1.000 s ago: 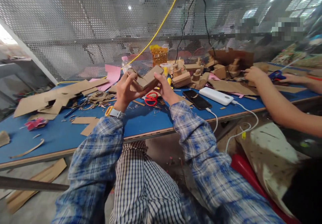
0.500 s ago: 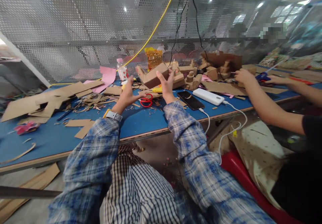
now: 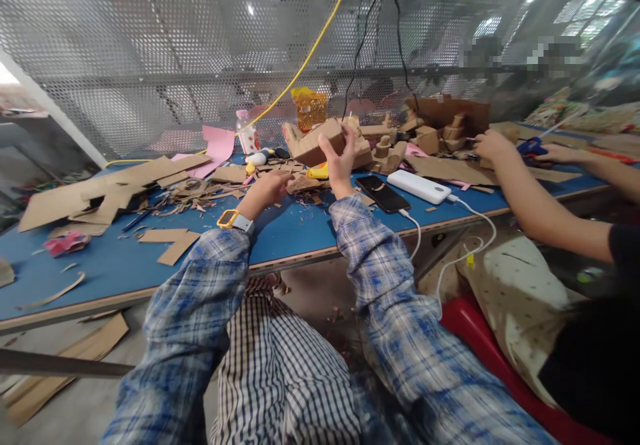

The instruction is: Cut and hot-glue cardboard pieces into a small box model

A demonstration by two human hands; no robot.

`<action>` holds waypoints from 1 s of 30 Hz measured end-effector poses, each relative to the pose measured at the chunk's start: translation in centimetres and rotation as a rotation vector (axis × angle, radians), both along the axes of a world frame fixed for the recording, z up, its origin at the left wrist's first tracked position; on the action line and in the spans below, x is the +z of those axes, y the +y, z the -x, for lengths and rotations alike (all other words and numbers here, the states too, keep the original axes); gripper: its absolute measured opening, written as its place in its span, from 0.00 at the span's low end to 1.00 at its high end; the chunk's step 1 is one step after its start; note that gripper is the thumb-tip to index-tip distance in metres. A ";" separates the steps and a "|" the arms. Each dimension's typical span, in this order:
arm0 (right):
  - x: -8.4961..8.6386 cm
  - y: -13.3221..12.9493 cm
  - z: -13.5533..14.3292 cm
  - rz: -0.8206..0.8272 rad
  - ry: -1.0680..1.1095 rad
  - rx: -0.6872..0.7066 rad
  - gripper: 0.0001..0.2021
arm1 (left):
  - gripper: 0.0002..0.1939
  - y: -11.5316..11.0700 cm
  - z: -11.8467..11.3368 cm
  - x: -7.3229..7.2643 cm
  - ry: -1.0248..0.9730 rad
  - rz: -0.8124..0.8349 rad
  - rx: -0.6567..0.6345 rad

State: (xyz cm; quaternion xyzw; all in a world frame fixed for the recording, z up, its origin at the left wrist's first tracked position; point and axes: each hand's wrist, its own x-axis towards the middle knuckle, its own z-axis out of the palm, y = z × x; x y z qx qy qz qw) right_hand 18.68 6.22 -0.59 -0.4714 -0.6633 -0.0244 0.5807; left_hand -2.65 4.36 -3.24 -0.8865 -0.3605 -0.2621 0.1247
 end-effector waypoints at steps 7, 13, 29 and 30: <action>-0.3 -3.0 1.6 -0.024 -0.231 -0.240 0.34 | 0.11 -0.9 2.7 1.9 -0.428 -0.304 0.144; -0.5 -4.7 3.5 0.016 -0.184 -0.166 0.34 | 0.26 -3.0 -3.1 1.8 -0.613 -0.456 0.029; -2.2 -3.1 5.4 -0.341 -0.061 -0.337 0.29 | 0.12 -3.3 -3.9 1.7 -0.948 -0.211 -0.019; -2.3 -3.1 5.3 -0.347 -0.062 -0.334 0.29 | 0.12 -3.4 -3.9 1.7 -0.947 -0.203 -0.019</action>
